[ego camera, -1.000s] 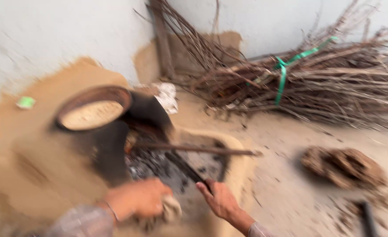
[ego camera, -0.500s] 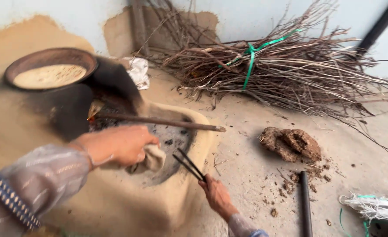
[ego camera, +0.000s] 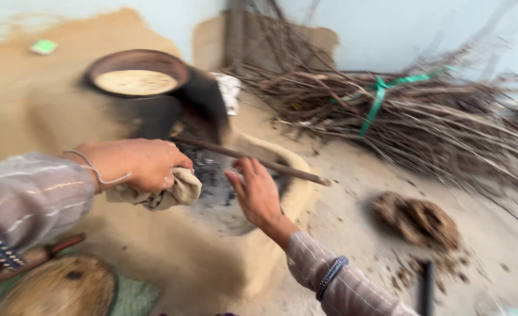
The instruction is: Making and cooking traditional flatbread (roti) on an outdoor mud stove.
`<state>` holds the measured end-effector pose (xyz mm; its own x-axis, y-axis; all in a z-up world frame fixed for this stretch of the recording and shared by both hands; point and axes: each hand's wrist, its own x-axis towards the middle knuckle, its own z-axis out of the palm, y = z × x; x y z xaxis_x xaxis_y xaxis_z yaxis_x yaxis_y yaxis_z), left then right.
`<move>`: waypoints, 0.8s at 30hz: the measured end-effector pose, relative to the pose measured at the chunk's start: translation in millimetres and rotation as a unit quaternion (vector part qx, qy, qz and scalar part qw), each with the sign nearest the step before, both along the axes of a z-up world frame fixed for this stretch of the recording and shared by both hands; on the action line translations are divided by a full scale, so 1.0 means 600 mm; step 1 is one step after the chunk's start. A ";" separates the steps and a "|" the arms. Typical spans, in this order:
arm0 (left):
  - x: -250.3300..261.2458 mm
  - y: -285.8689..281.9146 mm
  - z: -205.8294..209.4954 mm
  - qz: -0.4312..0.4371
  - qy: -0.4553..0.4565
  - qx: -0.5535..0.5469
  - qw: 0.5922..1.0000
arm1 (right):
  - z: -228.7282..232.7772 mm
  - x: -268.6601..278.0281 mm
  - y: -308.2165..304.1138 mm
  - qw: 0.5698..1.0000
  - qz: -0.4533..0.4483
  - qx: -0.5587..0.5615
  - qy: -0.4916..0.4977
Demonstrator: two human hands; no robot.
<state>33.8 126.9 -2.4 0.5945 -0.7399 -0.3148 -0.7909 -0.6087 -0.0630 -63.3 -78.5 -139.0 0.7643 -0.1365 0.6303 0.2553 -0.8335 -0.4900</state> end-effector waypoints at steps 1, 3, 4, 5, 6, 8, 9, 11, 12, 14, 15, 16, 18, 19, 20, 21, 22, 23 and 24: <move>0.003 0.019 0.008 0.015 -0.001 -0.003 1.000 | 0.027 0.012 0.024 1.000 0.015 -0.003 -0.001; 0.002 0.088 0.019 0.056 -0.001 -0.003 0.998 | 0.079 0.041 0.102 0.994 0.107 -0.002 0.013; 0.006 0.131 0.016 0.092 0.000 -0.002 0.996 | 0.087 0.064 0.144 0.990 0.142 -0.002 0.013; 0.009 0.175 0.013 0.095 -0.009 -0.023 0.995 | 0.094 0.085 0.188 0.983 0.182 0.010 0.021; 0.003 0.224 0.011 0.104 -0.019 -0.040 0.994 | 0.102 0.102 0.238 0.973 0.229 0.024 0.030; -0.034 0.297 0.021 0.166 -0.016 -0.042 0.985 | 0.115 0.118 0.321 0.951 0.304 0.034 0.045; -0.051 0.329 0.024 0.187 -0.015 -0.049 0.981 | 0.120 0.126 0.362 0.938 0.338 0.041 0.058; -0.096 0.387 0.023 0.281 -0.017 -0.039 0.959 | 0.127 0.126 0.438 0.914 0.398 0.028 0.080; -0.111 0.405 0.021 0.334 -0.018 -0.035 0.942 | 0.130 0.127 0.464 0.903 0.419 0.010 0.099; -0.117 0.466 -0.038 0.360 -0.034 -0.037 0.932 | 0.109 0.143 0.515 0.876 0.470 -0.024 0.108; -0.120 0.493 -0.069 0.365 -0.055 -0.041 0.928 | 0.096 0.152 0.536 0.856 0.501 -0.060 0.110; -0.138 0.512 -0.098 0.379 -0.050 -0.039 0.923 | 0.085 0.152 0.557 0.848 0.513 -0.059 0.114; -0.168 0.545 -0.152 0.445 -0.009 -0.094 0.891 | 0.063 0.156 0.594 0.819 0.526 -0.160 0.162; -0.183 0.562 -0.179 0.456 -0.003 -0.092 0.885 | 0.057 0.156 0.613 0.811 0.537 -0.159 0.167; -0.198 0.573 -0.209 0.479 0.026 -0.094 0.873 | 0.048 0.156 0.626 0.799 0.528 -0.199 0.208; -0.213 0.583 -0.241 0.500 0.056 -0.096 0.859 | 0.038 0.156 0.638 0.783 0.518 -0.238 0.248; -0.220 0.589 -0.264 0.507 0.067 -0.099 0.854 | 0.027 0.158 0.648 0.775 0.523 -0.243 0.258; -0.227 0.595 -0.286 0.535 0.141 -0.026 0.833 | 0.016 0.159 0.659 0.764 0.524 -0.261 0.272; -0.236 0.600 -0.307 0.552 0.217 0.044 0.804 | 0.008 0.159 0.669 0.751 0.524 -0.281 0.286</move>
<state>-108.0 486.6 -186.5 0.6936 0.2006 -0.6919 0.2696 -0.9629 -0.0088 32.1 322.9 -134.4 0.4348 0.8937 -0.1102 0.7972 -0.4390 -0.4144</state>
